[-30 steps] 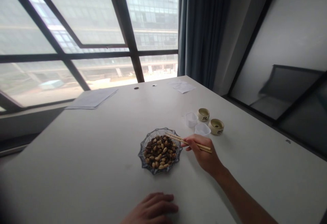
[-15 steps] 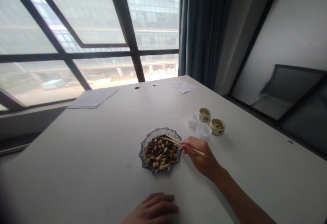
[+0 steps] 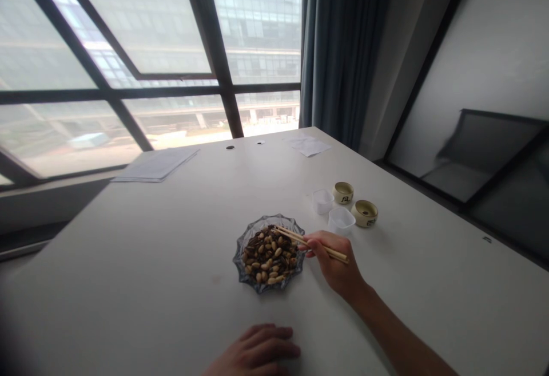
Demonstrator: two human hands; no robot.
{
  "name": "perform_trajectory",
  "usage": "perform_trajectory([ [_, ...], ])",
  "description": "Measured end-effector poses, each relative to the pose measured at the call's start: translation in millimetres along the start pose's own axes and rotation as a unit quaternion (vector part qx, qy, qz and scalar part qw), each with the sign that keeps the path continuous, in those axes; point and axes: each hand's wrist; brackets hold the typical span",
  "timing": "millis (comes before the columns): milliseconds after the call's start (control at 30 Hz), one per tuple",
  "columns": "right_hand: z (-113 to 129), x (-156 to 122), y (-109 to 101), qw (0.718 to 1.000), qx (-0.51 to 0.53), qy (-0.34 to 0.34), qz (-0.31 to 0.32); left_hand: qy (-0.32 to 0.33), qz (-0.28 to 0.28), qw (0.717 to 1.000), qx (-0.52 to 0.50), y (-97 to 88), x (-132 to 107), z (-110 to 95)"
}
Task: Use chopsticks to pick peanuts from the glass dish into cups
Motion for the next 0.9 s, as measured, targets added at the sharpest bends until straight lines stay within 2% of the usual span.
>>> perform_trajectory([
  [367,-2.1,0.8,8.3,0.996,0.053,0.055,-0.053,-0.005,0.001,1.0,-0.009,-0.6,-0.2,-0.4],
  [733,-7.8,-0.1,14.5,0.98,0.071,0.108,-0.152,-0.01,0.001,1.0,-0.014,-0.3,-0.1,0.0],
  [833,-2.1,3.8,9.6,0.976,0.074,0.11,-0.175,-0.008,0.002,1.0,-0.014,-1.2,-0.1,-0.8],
  [900,2.0,8.3,-1.6,0.969,0.082,0.112,-0.202,-0.007,0.003,1.0,-0.013,-1.8,-0.4,-1.2],
])
Point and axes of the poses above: each hand's wrist, its own x-axis towards the middle knuckle, its own y-axis out of the palm, z = x × y, and after that the axes turned 5 degrees about -z, right-handed
